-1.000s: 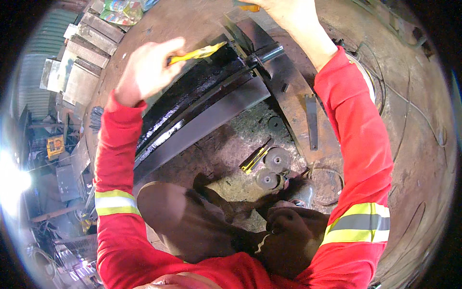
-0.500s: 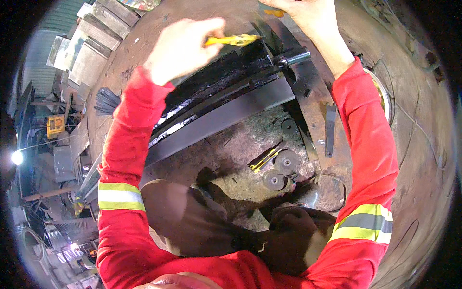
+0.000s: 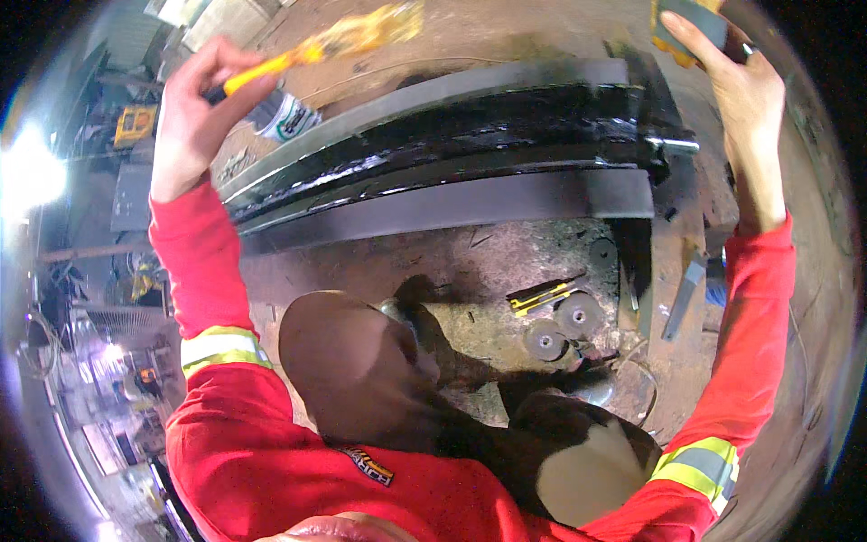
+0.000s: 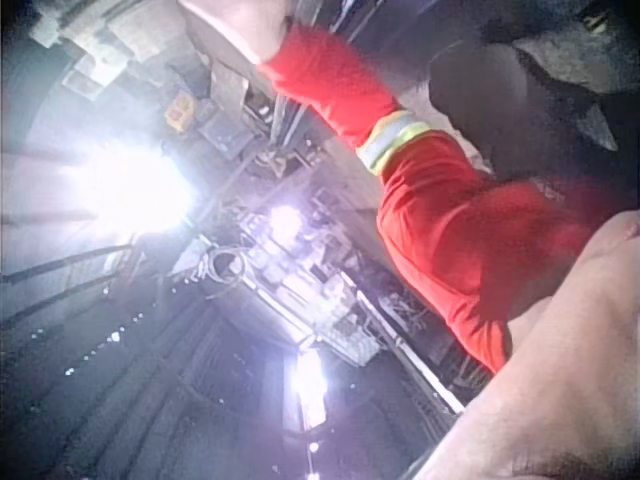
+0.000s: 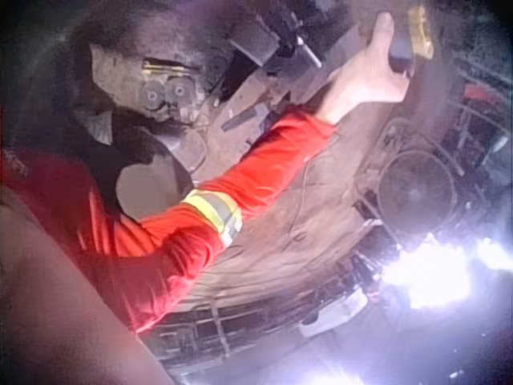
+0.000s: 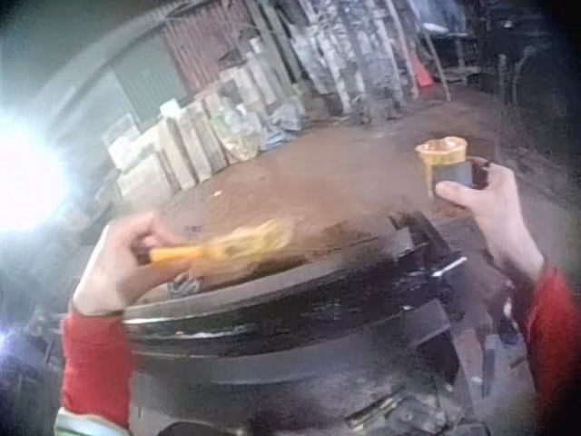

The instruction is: The person kneels on the floor and uses a yellow paintbrush to apply a yellow substance from a small cup onto a long, dark metal beam. They repeatedly dip the brush into the cup and spread the substance along the beam's surface.

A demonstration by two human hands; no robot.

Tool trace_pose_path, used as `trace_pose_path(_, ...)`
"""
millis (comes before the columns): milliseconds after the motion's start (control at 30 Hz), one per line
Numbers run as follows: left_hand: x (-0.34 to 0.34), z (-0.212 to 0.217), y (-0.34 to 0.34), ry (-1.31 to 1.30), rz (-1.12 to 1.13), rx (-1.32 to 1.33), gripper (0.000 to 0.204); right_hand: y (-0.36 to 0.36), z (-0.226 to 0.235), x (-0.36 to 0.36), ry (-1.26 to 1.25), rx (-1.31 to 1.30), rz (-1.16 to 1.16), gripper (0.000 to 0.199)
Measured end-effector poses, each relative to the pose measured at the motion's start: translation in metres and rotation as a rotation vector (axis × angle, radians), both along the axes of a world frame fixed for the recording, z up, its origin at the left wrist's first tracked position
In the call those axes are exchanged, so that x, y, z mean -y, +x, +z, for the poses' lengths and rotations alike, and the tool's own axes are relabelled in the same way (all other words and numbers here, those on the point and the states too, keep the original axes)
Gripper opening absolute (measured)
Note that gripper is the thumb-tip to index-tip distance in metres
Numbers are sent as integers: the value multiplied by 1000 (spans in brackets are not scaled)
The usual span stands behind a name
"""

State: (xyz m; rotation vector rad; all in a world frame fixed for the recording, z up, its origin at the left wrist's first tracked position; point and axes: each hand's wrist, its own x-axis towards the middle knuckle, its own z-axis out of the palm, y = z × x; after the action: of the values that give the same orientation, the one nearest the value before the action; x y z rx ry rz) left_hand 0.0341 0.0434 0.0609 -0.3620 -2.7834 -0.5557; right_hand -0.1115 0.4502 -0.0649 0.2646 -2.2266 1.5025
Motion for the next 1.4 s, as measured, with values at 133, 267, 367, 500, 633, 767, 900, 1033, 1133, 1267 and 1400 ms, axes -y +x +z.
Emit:
trace_pose_path(133, 68, -31, 54, -157, 129, 59, 15, 11, 0, 36, -78, -69, 68, 50)
trace_pose_path(267, 76, -58, 68, -322, 165, 78, 11, 8, 8, 65, -72, 33, 138, 52)
trace_pose_path(367, 69, -72, 69, -520, 67, 106, 14, 18, 10, 95, -60, 29, 176, 52)
trace_pose_path(500, 74, -60, 82, -443, 12, 159, 14, 22, 13, 108, -45, -3, 177, 51)
trace_pose_path(633, 92, -51, 84, -269, 149, 87, 14, 23, 11, 111, -61, -11, 177, 52)
trace_pose_path(767, 96, -80, 69, 94, 254, 150, 18, 21, 8, 112, -59, 53, 183, 54)
trace_pose_path(900, 97, -116, 76, 126, 299, 168, 21, 20, 7, 108, 15, 18, 165, 53)
trace_pose_path(1033, 92, -105, 86, 48, 329, 171, 20, 18, 6, 100, 27, -9, 138, 52)
trace_pose_path(1133, 80, -90, 84, 69, 392, 133, 18, 18, 7, 97, -18, 71, 194, 52)
trace_pose_path(1267, 60, -106, 83, -122, 312, -68, 14, 19, 7, 100, 3, 53, 173, 51)
trace_pose_path(1400, 41, -123, 95, -353, 190, -25, 11, 15, 5, 96, 37, 66, 149, 51)
